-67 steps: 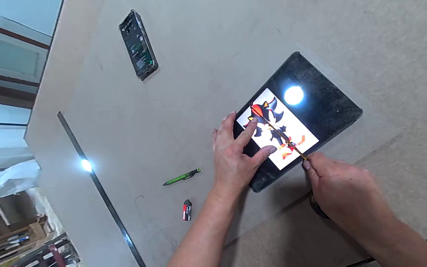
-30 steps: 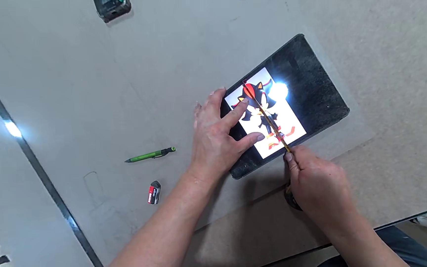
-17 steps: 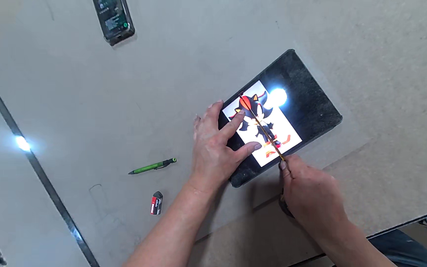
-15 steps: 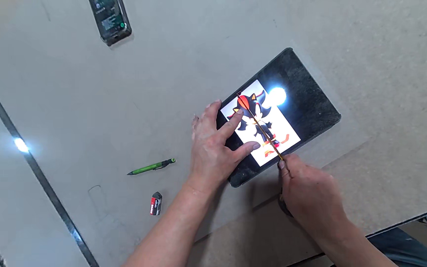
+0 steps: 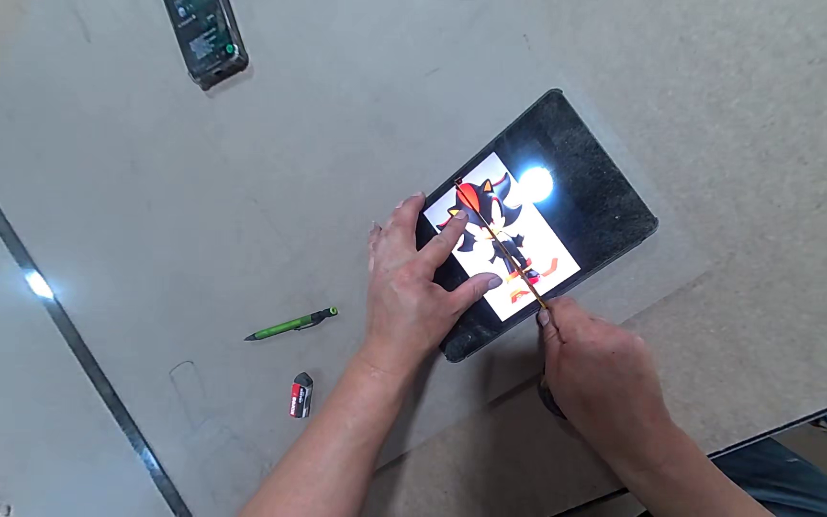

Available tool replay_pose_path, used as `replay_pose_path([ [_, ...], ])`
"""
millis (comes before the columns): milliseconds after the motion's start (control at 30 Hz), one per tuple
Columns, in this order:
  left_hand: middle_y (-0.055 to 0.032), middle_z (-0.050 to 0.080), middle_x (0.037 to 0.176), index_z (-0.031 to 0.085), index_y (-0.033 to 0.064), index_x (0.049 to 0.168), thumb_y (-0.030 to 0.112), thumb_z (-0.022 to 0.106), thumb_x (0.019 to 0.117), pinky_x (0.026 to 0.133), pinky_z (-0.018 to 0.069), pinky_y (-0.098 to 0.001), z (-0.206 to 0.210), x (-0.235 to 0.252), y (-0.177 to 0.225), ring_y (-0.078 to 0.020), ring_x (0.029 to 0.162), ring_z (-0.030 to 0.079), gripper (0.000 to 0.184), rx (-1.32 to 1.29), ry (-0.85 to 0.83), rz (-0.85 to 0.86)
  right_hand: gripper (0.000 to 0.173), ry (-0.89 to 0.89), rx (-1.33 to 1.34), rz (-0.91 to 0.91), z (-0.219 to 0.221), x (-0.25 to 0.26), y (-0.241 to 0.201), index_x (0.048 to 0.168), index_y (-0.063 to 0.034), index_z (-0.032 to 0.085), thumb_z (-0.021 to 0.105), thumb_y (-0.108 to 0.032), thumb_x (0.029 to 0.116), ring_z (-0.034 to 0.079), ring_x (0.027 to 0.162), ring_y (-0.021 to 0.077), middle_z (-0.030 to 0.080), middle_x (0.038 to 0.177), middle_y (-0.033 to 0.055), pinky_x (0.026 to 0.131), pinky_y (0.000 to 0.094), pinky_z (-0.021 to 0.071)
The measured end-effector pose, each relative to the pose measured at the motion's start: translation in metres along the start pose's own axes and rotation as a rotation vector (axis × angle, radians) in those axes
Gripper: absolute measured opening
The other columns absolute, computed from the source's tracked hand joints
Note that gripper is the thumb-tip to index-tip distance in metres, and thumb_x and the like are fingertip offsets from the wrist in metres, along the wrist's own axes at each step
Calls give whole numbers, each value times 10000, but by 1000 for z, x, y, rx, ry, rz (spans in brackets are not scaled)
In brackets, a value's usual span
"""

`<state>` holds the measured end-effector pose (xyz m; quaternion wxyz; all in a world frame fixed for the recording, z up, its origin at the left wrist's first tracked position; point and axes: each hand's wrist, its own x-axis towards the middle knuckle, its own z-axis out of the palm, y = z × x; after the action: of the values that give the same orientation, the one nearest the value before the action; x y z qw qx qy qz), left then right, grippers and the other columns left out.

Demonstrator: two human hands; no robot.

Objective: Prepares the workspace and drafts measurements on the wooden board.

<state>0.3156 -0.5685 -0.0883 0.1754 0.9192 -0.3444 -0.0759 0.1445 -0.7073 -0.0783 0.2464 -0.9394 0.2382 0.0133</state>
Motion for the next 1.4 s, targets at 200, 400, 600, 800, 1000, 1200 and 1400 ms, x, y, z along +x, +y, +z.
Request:
replay_pose_path([
  [200,-139,434,1593,680,300,1369,729,709,806,1225,254,-611,1,0,0,-306,1473,414,708,-1,3,-6,266,-6,1,2,1,0,0,980,-85,655,476,-250,1089,635,581,220,586,659,43,471,374,484],
  [400,-145,430,1595,678,297,1371,722,716,807,1218,259,-621,2,0,-1,-314,1474,413,708,0,2,3,275,-17,-14,6,0,0,0,970,-80,646,470,-253,1091,639,584,235,589,666,54,464,393,482],
  [600,-140,419,1604,663,314,1388,743,693,811,1222,261,-603,1,0,-1,-317,1481,402,720,8,-17,-7,288,-24,-11,9,-1,0,0,988,-76,647,459,-264,1099,643,589,238,596,672,57,467,395,484],
  [800,-148,418,1603,665,307,1387,753,685,811,1222,264,-608,1,0,-1,-318,1479,405,728,20,-15,0,287,-14,-14,-1,-1,0,0,992,-70,650,461,-258,1100,641,589,235,596,671,58,467,385,479],
  [1000,-151,422,1599,672,296,1379,752,695,803,1220,269,-602,1,1,-2,-317,1475,410,735,10,-13,1,286,-18,-8,7,-1,0,0,998,-72,651,460,-258,1100,643,595,233,599,677,54,473,385,484],
  [1200,-152,428,1594,667,297,1386,756,693,801,1216,274,-601,0,0,-1,-320,1470,416,744,18,-12,3,293,-21,-9,12,-1,0,-1,993,-66,651,459,-259,1102,643,596,236,598,675,59,476,388,484],
  [1400,-163,429,1591,673,288,1380,765,685,800,1218,271,-605,0,1,-2,-330,1473,410,751,20,-15,9,286,-18,-8,11,-1,1,-1,997,-63,653,465,-254,1100,649,603,236,602,677,65,481,395,492],
])
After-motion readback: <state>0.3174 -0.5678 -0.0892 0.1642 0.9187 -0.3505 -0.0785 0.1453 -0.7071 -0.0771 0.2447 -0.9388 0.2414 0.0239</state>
